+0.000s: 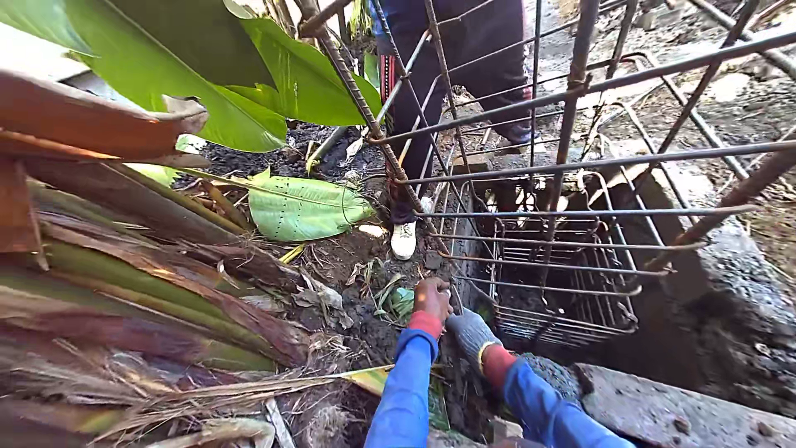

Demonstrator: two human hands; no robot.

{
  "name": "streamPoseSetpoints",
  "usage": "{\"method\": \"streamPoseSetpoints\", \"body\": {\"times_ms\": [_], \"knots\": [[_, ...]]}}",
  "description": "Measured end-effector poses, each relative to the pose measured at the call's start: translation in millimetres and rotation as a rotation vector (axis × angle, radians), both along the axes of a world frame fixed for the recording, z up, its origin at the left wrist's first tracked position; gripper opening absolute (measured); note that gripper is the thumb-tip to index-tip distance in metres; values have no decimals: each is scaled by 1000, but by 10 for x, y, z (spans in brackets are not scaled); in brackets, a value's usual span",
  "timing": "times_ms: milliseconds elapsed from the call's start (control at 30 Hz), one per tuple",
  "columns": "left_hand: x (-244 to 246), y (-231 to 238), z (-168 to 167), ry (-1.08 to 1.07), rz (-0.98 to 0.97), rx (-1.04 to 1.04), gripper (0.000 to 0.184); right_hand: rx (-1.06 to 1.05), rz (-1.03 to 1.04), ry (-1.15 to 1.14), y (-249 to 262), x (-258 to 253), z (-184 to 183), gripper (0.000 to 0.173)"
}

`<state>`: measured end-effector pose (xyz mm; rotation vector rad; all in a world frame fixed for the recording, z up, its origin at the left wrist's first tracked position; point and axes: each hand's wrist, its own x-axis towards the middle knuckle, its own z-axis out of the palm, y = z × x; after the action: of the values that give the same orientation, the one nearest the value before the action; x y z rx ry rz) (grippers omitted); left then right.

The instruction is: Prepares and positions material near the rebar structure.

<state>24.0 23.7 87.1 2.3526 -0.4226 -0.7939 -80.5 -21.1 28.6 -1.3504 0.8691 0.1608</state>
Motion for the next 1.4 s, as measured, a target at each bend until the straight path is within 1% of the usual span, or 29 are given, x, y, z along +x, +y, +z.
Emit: {"method": "streamPoseSetpoints", "body": {"times_ms": [67, 133, 167, 233, 267, 300, 367, 400, 467, 500, 533, 600, 667, 733, 800, 867, 900, 933, 1000, 1033, 1100, 1133, 1167, 1233, 1267, 1300, 1333, 1367, 1400], "knots": [[-17, 86, 55, 10, 74, -85, 28, 59, -9, 2, 22, 9, 55, 40], [-144, 317, 89, -41, 240, -311, 35, 165, -47, -92, 85, -5, 68, 49], [-223, 459, 109, -118, 290, -342, 41, 249, -92, -173, 126, 14, 56, 52], [-426, 804, 126, -229, 329, -245, 59, 563, -253, -385, 234, 68, 50, 47], [-540, 976, 137, -161, 339, -208, 65, 715, -320, -477, 284, 103, 60, 44], [-637, 1117, 169, 24, 344, -215, 68, 832, -385, -548, 325, 149, 73, 42], [-722, 1328, 221, 622, 360, -389, 68, 1022, -483, -639, 422, 235, 134, 35], [-701, 1399, 198, 844, 319, -475, 61, 1076, -501, -651, 451, 252, 150, 35], [-598, 1399, 145, 961, 280, -521, 28, 1087, -483, -645, 424, 267, 167, 39], [-528, 1400, 92, 976, 258, -480, 17, 1058, -454, -628, 409, 242, 153, 40], [-472, 1414, 52, 960, 216, -405, 13, 1009, -420, -601, 403, 204, 126, 43], [-376, 1413, 98, 736, 72, -175, 13, 903, -378, -534, 425, 188, 105, 53], [-341, 1260, 333, 243, -158, 281, 22, 859, -418, -512, 467, 262, 175, 56], [-572, 993, 627, -105, -251, 710, 36, 848, -520, -489, 548, 326, 336, 41], [-777, 888, 710, -374, -234, 913, 41, 853, -609, -456, 603, 377, 485, 38], [-807, 888, 690, -443, -202, 977, 49, 873, -663, -462, 644, 456, 480, 32], [-776, 882, 714, -394, -194, 953, 61, 869, -659, -475, 635, 484, 450, 31], [-697, 895, 746, -289, -188, 886, 73, 856, -630, -479, 610, 480, 430, 34], [-445, 983, 722, 6, -148, 671, 85, 845, -583, -477, 554, 409, 389, 36], [-313, 1012, 674, 129, -111, 576, 86, 851, -570, -477, 533, 399, 383, 35], [-147, 1040, 554, 255, -74, 483, 74, 815, -495, -470, 528, 408, 331, 38], [-143, 1032, 533, 203, -107, 519, 64, 779, -436, -466, 538, 398, 277, 42], [-184, 977, 568, 39, -166, 613, 58, 736, -385, -457, 532, 389, 235, 49], [-369, 855, 711, -376, -260, 836, 51, 729, -348, -464, 556, 367, 229, 64], [-481, 847, 694, -564, -280, 901, 41, 744, -351, -473, 575, 342, 305, 66], [-592, 868, 614, -744, -278, 918, 34, 672, -354, -446, 584, 339, 411, 65], [-681, 898, 521, -917, -263, 892, 30, 513, -312, -367, 568, 350, 529, 65], [-741, 889, 484, -993, -243, 875, 29, 360, -252, -277, 529, 393, 615, 62], [-781, 844, 548, -938, -234, 887, 31, 282, -222, -203, 480, 472, 632, 53]]}}
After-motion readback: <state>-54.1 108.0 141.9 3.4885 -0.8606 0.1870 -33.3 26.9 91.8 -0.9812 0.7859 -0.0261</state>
